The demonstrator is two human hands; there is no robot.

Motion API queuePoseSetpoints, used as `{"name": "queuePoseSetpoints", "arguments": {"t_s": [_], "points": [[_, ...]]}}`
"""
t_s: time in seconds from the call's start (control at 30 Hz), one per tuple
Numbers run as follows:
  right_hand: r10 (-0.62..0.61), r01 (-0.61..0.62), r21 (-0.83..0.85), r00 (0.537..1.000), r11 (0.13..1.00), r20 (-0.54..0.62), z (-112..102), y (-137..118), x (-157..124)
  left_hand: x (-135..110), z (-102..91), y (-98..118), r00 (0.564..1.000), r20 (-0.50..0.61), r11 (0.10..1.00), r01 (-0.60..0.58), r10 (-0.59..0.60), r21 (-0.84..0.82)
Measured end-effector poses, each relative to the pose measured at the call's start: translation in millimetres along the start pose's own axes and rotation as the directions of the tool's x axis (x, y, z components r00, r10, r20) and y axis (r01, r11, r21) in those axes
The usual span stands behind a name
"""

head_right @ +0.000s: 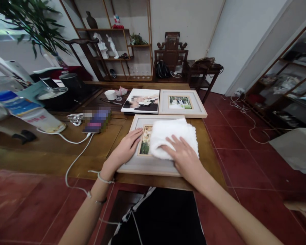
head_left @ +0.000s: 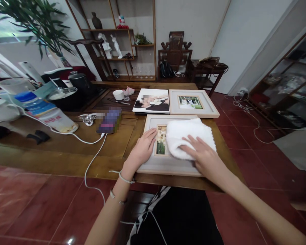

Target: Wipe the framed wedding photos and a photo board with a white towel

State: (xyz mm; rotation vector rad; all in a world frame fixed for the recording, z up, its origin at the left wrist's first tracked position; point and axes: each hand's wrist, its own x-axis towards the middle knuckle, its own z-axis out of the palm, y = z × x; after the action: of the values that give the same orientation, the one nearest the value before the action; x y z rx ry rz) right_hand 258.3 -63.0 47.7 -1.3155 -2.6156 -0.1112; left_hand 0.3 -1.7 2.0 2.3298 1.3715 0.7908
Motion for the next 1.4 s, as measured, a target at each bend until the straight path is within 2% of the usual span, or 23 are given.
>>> {"name": "queuePoseSetpoints", "arguments": {"t_s": [0.13, 0.27, 0.4, 0.57, 0.67, 0.73, 0.8, 0.9, 1.0, 1.07, 1.2, 1.27, 1.4], "points": [[0.102, -0.117, -0.102, 0.985, 0.988, -0.142, 6.8, 31.0, 19.0, -0.3, -0.3, 0.0, 1.0, -0.006, 1.0, -0.003, 0.003, -0.005], [0.118, -0.137, -0.117, 0.981, 0.984, -0.155, 9.5, 39.5, 22.6, -0.1, 0.5, -1.4, 1.0, -0.016, 1.0, -0.014, 0.014, -0.011], [0.064, -0.07, -0.097, 0.996, 0.993, -0.069, 4.8, 17.2, 9.9, 0.4, 1.2, -2.6, 1.0, -0.011, 1.0, -0.016, 0.016, -0.008], [-0.069, 0.052, 0.146, 0.991, 0.988, 0.115, -29.1, -34.4, -22.2, 1.0, 1.3, -1.8, 1.0, 0.004, 1.0, -0.01, 0.01, 0.006], [-0.085, 0.052, 0.233, 0.987, 0.971, 0.133, -44.8, -46.1, -29.9, 1.2, 1.3, -1.1, 1.0, 0.004, 1.0, -0.011, 0.011, 0.01], [-0.041, 0.022, 0.236, 0.996, 0.971, 0.074, -47.6, -38.7, -25.7, 1.1, 1.4, -0.9, 1.0, -0.007, 1.0, -0.016, 0.016, 0.004], [0.018, -0.007, 0.2, 0.998, 0.98, -0.056, -46.3, -22.8, -16.2, 0.7, 1.4, -0.9, 1.0, -0.019, 1.0, -0.017, 0.017, -0.005], [0.101, -0.081, 0.078, 0.946, 0.994, -0.307, -41.2, 3.9, 0.9, 0.1, 1.0, -0.5, 1.0, -0.019, 1.0, -0.007, 0.007, -0.007], [0.117, -0.149, -0.04, 0.895, 0.988, -0.429, -31.8, 22.0, 13.8, -0.3, 0.0, 0.5, 1.0, -0.006, 1.0, 0.009, -0.009, -0.004], [0.071, -0.124, -0.105, 0.911, 0.987, -0.406, -21.2, 27.7, 19.1, -0.4, -0.6, 1.3, 1.0, -0.003, 1.0, 0.013, -0.013, -0.006], [-0.055, 0.025, -0.167, 0.982, 0.986, -0.178, 3.1, 29.2, 25.0, -0.1, -0.4, 1.5, 1.0, -0.002, 1.0, 0.015, -0.015, -0.013], [-0.052, 0.035, -0.168, 0.994, 0.985, -0.1, 10.3, 28.7, 27.2, -0.1, 0.0, 1.2, 1.0, -0.005, 1.0, 0.016, -0.016, -0.015], [0.017, -0.026, -0.194, 0.999, 0.981, -0.05, 12.4, 29.6, 30.9, -0.2, 0.0, 1.6, 1.0, -0.014, 1.0, 0.009, -0.01, -0.006]]}}
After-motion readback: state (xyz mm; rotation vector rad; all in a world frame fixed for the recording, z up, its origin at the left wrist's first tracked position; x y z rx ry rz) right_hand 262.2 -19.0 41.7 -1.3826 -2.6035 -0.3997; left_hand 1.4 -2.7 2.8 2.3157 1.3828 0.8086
